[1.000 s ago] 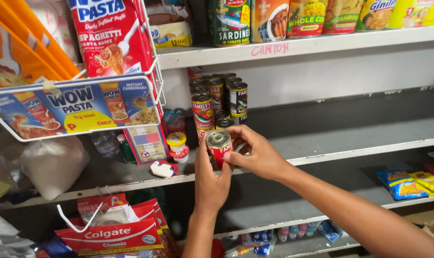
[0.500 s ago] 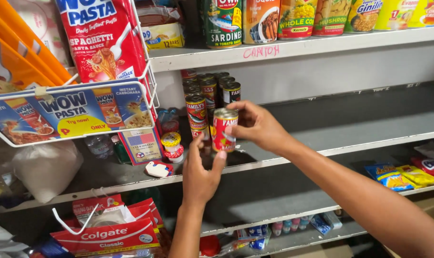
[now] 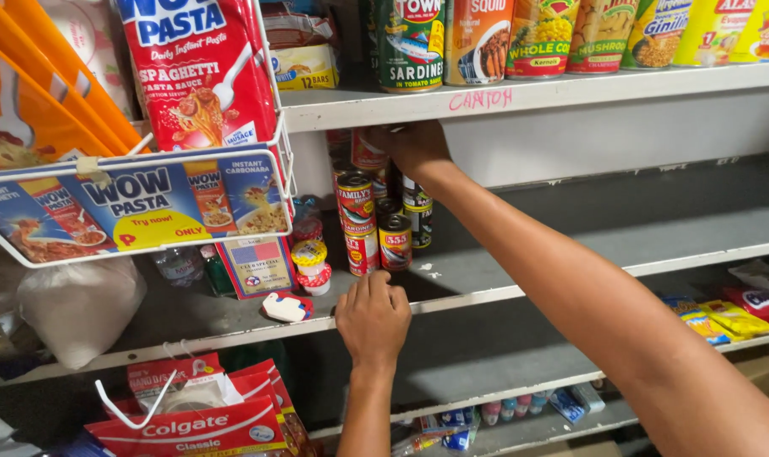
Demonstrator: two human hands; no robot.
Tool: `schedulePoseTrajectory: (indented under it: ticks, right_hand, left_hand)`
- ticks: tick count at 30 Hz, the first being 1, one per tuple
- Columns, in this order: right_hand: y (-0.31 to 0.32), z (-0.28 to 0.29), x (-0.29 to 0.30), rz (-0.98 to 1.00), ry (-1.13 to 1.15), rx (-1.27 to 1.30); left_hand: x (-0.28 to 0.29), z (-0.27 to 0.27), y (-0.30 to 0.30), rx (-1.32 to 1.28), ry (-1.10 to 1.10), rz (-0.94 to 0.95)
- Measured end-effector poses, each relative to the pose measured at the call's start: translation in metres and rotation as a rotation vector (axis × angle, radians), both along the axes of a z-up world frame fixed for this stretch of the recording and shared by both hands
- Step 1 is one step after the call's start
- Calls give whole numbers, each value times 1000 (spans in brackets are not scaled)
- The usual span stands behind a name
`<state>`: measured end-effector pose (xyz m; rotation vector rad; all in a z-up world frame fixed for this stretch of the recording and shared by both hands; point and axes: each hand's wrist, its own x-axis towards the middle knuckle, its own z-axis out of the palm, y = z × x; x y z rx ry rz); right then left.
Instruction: Organizing and stocking canned food products onto a grocery store shelf from boxes on the floor.
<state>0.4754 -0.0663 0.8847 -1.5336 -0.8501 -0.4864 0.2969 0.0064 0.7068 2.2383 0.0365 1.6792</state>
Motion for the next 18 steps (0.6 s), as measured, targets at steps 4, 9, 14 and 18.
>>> schedulePoseTrajectory:
  ticks: [4, 9, 14, 18]
  right_hand:
    - [34, 2, 64, -181, -231, -189]
    - [63, -8, 135, -446, -455, -494]
    - [71, -12, 146, -502, -394, -606]
    - [74, 0, 140, -483, -409, -587]
  left_hand:
    - [3, -2, 2, 83, -1, 65]
    - [2, 3, 5, 129, 10, 82]
    - [7, -4, 5, 145, -4, 107]
    - [8, 1, 6, 132, -27, 89]
